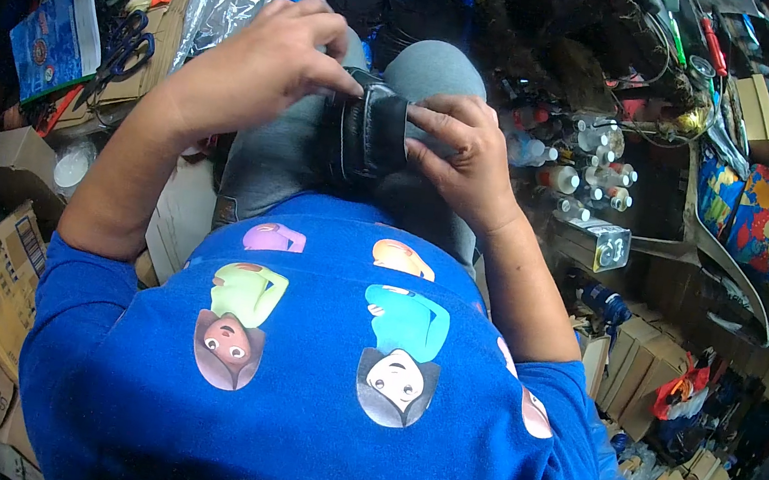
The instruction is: Threading laces through the eyelets of a black shoe upper part while holding it in the lap.
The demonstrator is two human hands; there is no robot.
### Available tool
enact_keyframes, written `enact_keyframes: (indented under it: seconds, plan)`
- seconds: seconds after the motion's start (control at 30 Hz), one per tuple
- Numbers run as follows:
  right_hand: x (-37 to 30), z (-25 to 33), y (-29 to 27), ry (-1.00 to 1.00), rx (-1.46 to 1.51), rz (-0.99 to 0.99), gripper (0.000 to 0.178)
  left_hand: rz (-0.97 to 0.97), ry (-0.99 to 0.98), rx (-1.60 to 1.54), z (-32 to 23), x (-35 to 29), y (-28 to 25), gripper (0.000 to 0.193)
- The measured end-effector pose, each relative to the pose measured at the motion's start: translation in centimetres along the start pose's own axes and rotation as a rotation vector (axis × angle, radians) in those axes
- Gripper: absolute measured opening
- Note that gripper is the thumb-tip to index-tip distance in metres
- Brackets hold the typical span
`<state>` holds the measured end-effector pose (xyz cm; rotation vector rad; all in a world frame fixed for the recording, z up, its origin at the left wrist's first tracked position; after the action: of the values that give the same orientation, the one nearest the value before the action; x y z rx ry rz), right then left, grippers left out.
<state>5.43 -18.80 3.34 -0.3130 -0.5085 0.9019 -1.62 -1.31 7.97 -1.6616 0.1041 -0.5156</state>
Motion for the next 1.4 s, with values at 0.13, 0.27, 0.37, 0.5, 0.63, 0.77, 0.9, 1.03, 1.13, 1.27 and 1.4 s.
enact_keyframes:
  seconds: [0.13, 0.27, 0.37, 0.5, 0.63, 0.77, 0.9, 1.03, 1.13, 1.27, 1.4]
  plan:
    - [0.3, 0.2, 0.3, -0.032, -0.025, 0.018, 0.030, 0.045, -0.053, -0.109, 0.7, 0.2, 1.0, 0.011]
    - [0.7, 0.2, 0.7, -0.061, -0.073, 0.040, 0.029, 0.026, -0.082, -0.229, 0.5, 0.7, 2.1, 0.020]
    - [0.9, -0.3, 1.2, -0.007, -0.040, 0.002, 0.025, 0.150, -0.386, -0.691, 1.8, 0.4, 4.1, 0.024]
    - [1.5, 0.2, 1.7, -0.047, -0.137, -0.027, 0.022, 0.166, -0.353, -0.579, 1.3, 0.5, 4.4, 0.037]
    - [1.6, 1.9, 2.7, -0.237, -0.382, 0.015, 0.020, 0.035, -0.202, -0.230, -1.4, 0.4, 4.8, 0.075]
    - [1.2, 2.2, 2.3, -0.195, -0.525, 0.200, 0.021, 0.118, -0.255, -0.256, -1.3, 0.0, 5.4, 0.070]
    - [0.0, 0.9, -0.4, -0.126, -0.671, 0.278, 0.019, 0.129, -0.262, -0.245, -0.1, -0.8, 5.7, 0.068]
    - [-3.0, -0.2, -3.2, 0.020, -0.628, 0.274, 0.017, 0.123, -0.196, -0.248, -1.1, -0.3, 5.0, 0.066]
    - [-3.3, -0.8, -5.3, 0.240, -0.257, 0.106, 0.012, 0.426, -0.253, -0.301, 0.0, 2.2, 5.6, 0.060]
    - [-3.6, -1.9, -5.5, 0.361, 0.154, -0.143, 0.008, 0.680, -0.187, -0.141, -0.8, 6.0, 8.4, 0.063]
    - [-4.2, -3.4, -4.0, 0.403, 0.797, -0.392, 0.010, 0.919, -0.035, -0.282, -1.2, 8.2, 9.8, 0.046]
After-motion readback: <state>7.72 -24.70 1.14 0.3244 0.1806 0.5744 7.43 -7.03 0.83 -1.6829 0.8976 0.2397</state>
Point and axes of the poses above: each hand's wrist, its own x-axis towards the middle knuckle, its own y-axis out of the palm, z = x × y, the point moved 6 cm from there along x, towards the middle knuckle, and after that the axes turned 14 degrees about x, right-handed, at the moved point
